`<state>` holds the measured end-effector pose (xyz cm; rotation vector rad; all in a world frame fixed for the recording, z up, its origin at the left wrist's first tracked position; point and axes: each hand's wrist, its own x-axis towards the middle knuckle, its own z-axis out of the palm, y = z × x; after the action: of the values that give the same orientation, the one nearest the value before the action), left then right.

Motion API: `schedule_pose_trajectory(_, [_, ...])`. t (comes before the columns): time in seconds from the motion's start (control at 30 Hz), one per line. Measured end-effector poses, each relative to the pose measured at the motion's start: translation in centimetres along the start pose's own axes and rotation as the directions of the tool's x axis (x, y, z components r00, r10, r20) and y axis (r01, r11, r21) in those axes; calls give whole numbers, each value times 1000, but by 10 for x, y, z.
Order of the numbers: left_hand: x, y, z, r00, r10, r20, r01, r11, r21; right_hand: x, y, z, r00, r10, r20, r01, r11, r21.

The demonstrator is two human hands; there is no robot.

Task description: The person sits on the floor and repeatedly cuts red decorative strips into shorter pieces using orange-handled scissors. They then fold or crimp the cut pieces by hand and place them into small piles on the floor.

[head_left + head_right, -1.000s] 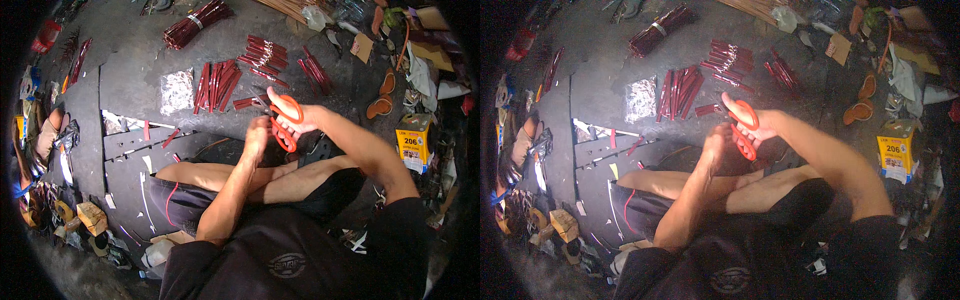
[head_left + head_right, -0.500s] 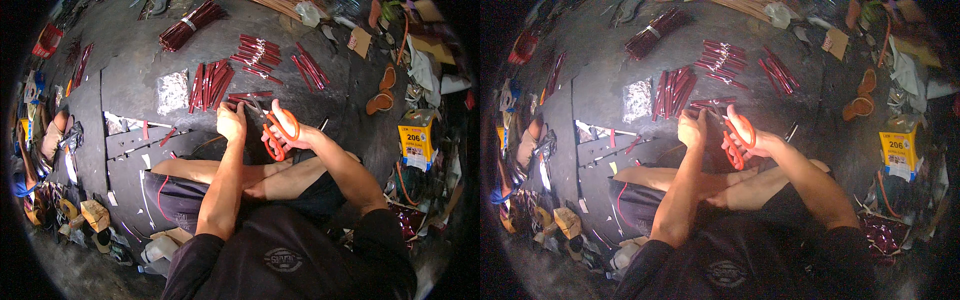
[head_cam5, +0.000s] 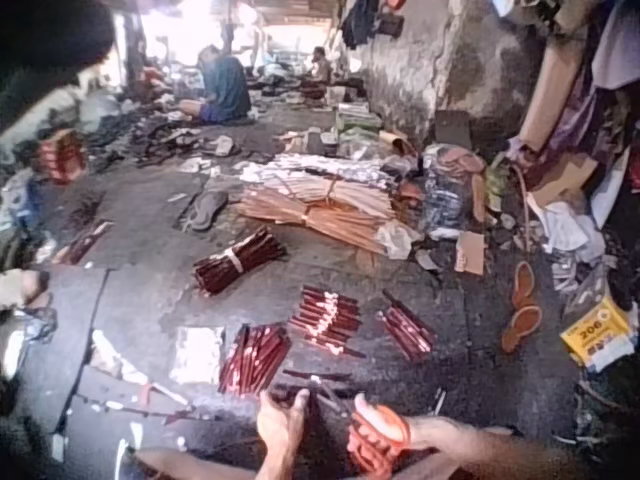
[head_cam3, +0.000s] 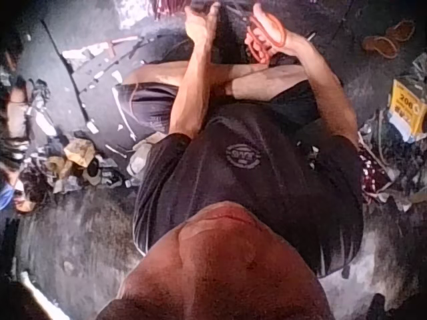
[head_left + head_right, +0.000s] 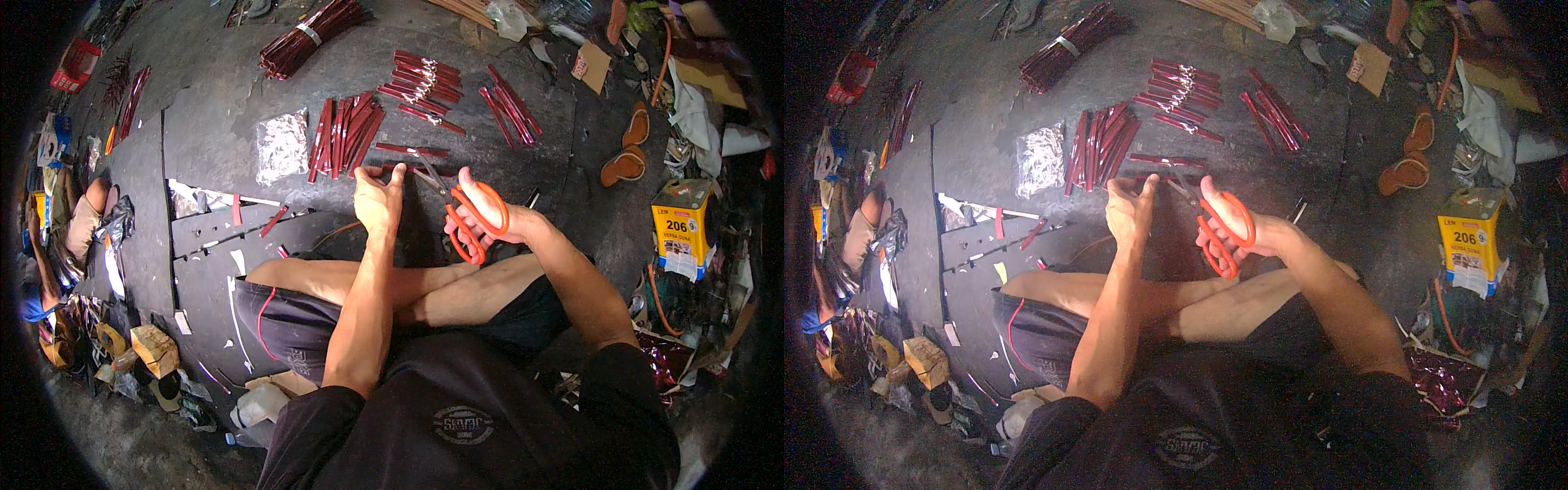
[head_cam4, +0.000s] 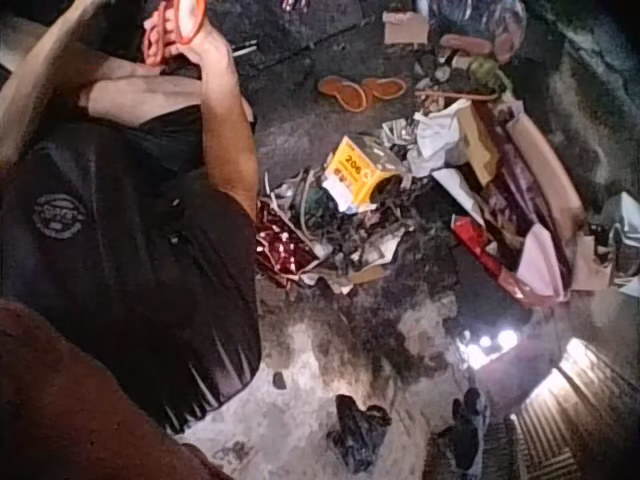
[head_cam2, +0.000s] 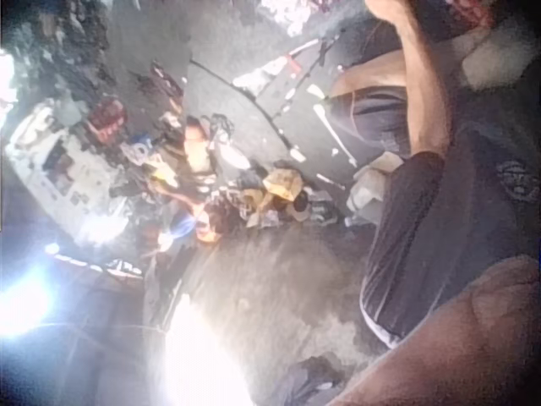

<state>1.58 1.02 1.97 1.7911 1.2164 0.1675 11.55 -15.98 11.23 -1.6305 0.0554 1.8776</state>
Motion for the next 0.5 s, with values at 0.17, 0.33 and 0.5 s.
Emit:
schedule_pose_trajectory(0.17, [5,-14,13,994,76,-82,-64,988,143,9,4,-2,1000,-8,-25,7,998,-55])
schedule_pose_trajectory(0.33, [5,-10,18,987,124,-103,-98,969,227,3,13,6,996,-37,-81,36,999,-17])
schedule_pose_trajectory(0.5, [5,-12,19,986,141,-89,-121,973,198,-23,32,9,989,-25,-144,32,998,45])
